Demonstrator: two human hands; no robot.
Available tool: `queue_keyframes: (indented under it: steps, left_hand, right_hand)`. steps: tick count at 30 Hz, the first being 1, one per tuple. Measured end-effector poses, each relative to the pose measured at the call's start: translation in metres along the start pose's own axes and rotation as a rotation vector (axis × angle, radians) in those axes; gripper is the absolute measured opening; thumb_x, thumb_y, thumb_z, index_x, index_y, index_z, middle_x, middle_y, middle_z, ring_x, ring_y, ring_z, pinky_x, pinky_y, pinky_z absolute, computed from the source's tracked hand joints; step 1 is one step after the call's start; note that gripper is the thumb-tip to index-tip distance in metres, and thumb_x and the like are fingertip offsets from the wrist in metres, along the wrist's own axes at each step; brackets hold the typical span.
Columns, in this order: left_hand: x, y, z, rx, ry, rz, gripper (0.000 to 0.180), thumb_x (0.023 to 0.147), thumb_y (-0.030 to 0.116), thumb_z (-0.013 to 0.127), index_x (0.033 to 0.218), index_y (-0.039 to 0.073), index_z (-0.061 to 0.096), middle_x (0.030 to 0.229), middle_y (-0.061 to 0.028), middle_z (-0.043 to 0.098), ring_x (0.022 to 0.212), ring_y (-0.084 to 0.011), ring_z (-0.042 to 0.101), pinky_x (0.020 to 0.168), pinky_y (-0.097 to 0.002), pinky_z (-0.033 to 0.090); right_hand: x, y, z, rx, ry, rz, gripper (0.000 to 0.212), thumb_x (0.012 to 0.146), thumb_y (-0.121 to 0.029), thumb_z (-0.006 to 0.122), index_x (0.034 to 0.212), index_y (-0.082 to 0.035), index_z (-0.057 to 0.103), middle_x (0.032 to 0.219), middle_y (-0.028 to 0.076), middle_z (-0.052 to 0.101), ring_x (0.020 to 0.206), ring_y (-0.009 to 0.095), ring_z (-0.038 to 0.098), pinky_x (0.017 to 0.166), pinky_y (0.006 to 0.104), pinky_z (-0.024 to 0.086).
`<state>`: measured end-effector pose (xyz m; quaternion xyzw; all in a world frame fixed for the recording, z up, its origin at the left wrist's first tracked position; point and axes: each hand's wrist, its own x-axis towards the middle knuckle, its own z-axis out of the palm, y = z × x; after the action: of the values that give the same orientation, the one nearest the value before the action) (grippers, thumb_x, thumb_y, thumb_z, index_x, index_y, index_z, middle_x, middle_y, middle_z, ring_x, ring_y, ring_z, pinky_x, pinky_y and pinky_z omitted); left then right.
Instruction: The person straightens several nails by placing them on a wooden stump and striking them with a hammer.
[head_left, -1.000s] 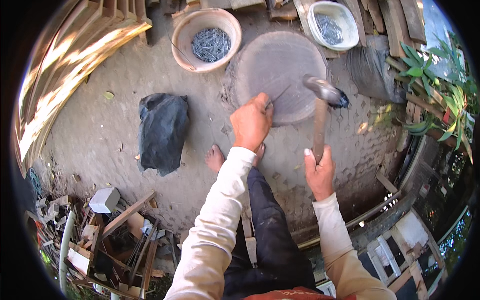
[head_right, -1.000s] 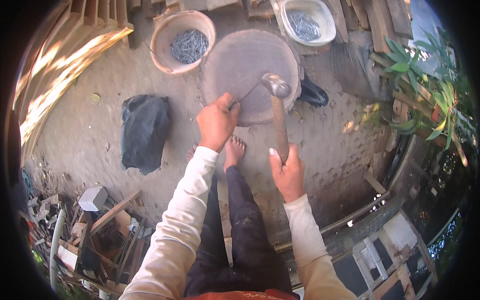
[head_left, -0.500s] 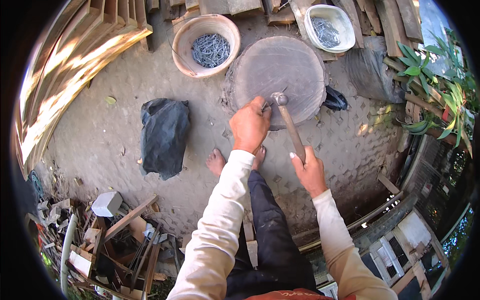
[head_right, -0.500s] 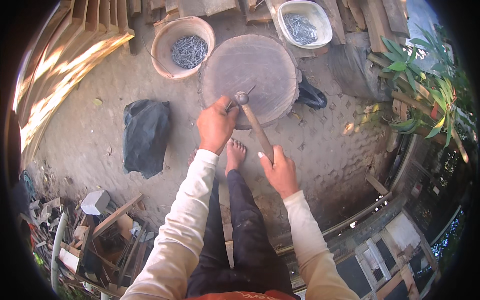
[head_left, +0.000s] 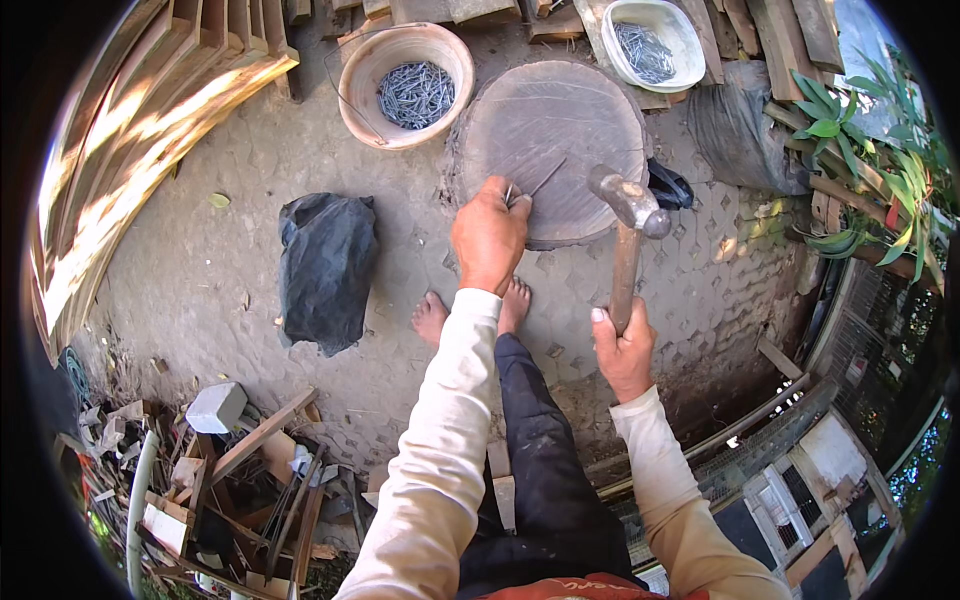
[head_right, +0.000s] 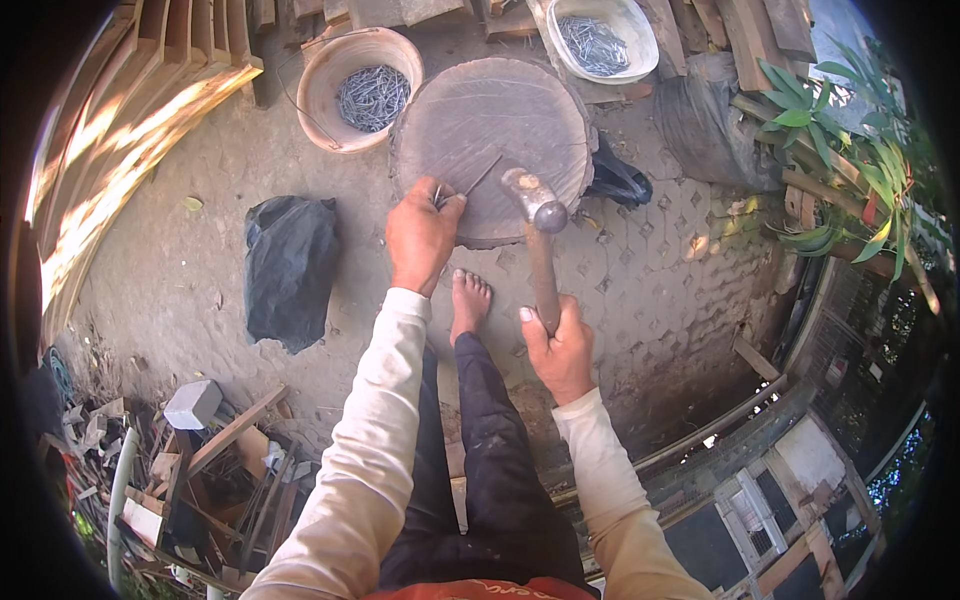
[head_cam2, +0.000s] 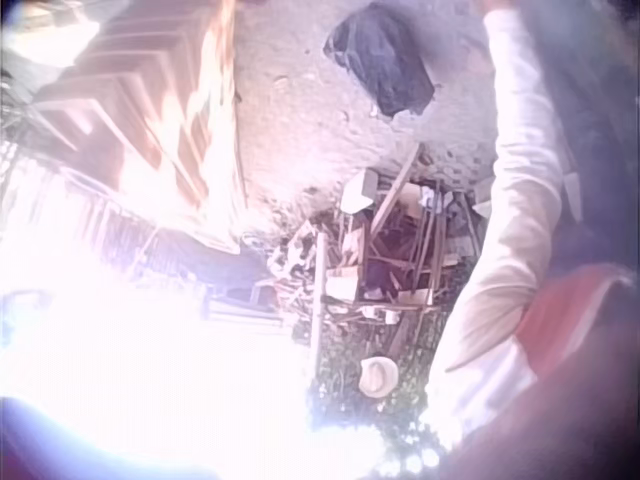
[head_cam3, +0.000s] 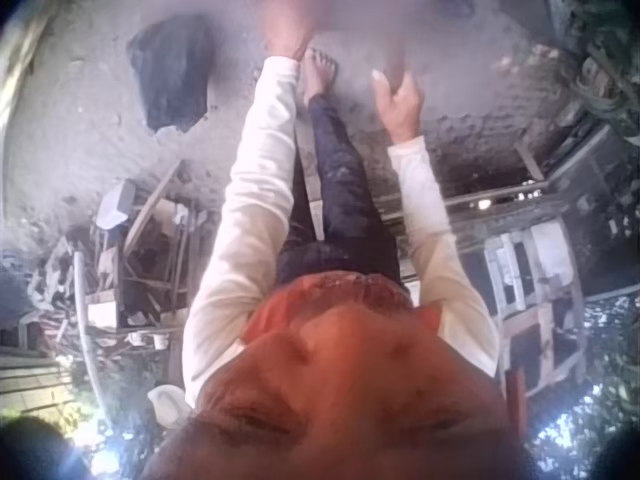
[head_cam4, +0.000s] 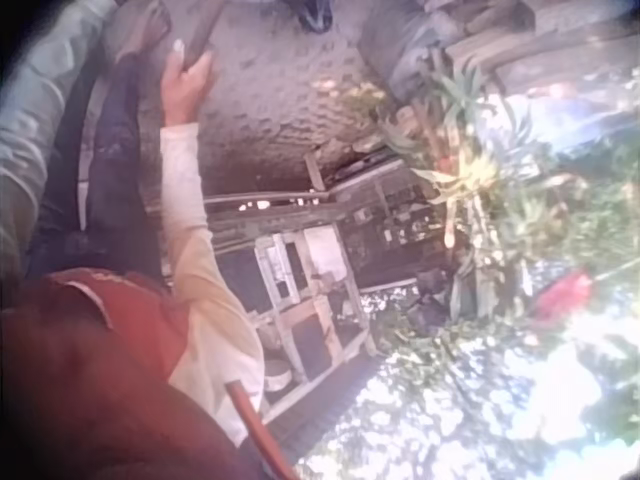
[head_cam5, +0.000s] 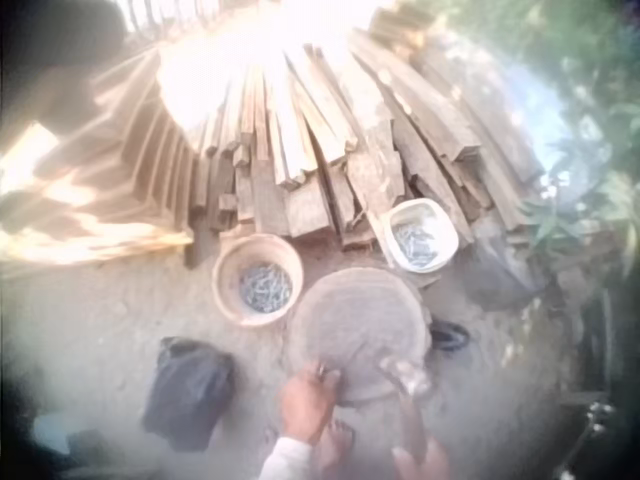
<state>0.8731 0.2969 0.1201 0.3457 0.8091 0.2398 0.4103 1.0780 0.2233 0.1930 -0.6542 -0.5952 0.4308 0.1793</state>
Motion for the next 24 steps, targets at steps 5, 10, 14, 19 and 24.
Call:
queue_keyframes:
  steps: [5, 10, 14, 19, 24]
  left_hand:
    - [0.002, 0.002, 0.002, -0.007, 0.038, 0.007, 0.019, 0.083, 0.024, 0.073, 0.092, 0.007, 0.069, 0.083, -0.0151, 0.072, 0.08, -0.0327, 0.07, 0.075, -0.0412, 0.053]
    - [0.001, -0.004, 0.003, 0.006, 0.0, 0.003, 0.022, 0.084, 0.027, 0.072, 0.094, 0.009, 0.066, 0.088, -0.0196, 0.072, 0.086, -0.0402, 0.069, 0.077, -0.0478, 0.053]
    - [0.002, -0.001, 0.001, 0.007, 0.011, 0.016, 0.022, 0.084, 0.027, 0.072, 0.095, 0.009, 0.066, 0.089, -0.0192, 0.072, 0.086, -0.0403, 0.069, 0.077, -0.0481, 0.053]
    - [-0.001, -0.01, -0.003, -0.061, -0.032, 0.037, 0.021, 0.084, 0.026, 0.072, 0.097, 0.009, 0.068, 0.089, -0.0189, 0.072, 0.083, -0.0372, 0.07, 0.077, -0.0441, 0.054]
    - [0.003, -0.016, -0.005, -0.276, 0.017, 0.083, 0.02, 0.085, 0.024, 0.073, 0.097, 0.009, 0.071, 0.088, -0.018, 0.072, 0.081, -0.0342, 0.071, 0.075, -0.0406, 0.054]
  right_hand:
    - [0.026, 0.019, 0.02, -0.401, -0.116, 0.055, 0.027, 0.092, -0.021, 0.069, 0.105, -0.002, 0.056, 0.073, 0.015, 0.067, 0.065, 0.033, 0.069, 0.058, 0.0413, 0.051]
    - [0.012, 0.003, 0.018, -0.164, 0.005, -0.031, 0.028, 0.092, -0.023, 0.07, 0.105, -0.002, 0.056, 0.072, 0.018, 0.067, 0.067, 0.037, 0.069, 0.058, 0.0431, 0.051]
    - [0.026, 0.017, 0.015, -0.386, -0.134, 0.068, 0.027, 0.091, -0.022, 0.07, 0.103, -0.002, 0.056, 0.071, 0.018, 0.065, 0.065, 0.036, 0.068, 0.058, 0.0425, 0.051]
    - [0.004, -0.004, -0.001, -0.183, -0.064, 0.001, 0.026, 0.091, -0.021, 0.07, 0.103, -0.002, 0.057, 0.07, 0.017, 0.065, 0.063, 0.036, 0.066, 0.058, 0.0421, 0.051]
    - [-0.001, -0.013, -0.001, -0.085, 0.009, -0.039, 0.027, 0.092, -0.024, 0.07, 0.103, -0.003, 0.057, 0.069, 0.018, 0.064, 0.063, 0.037, 0.066, 0.059, 0.0418, 0.051]
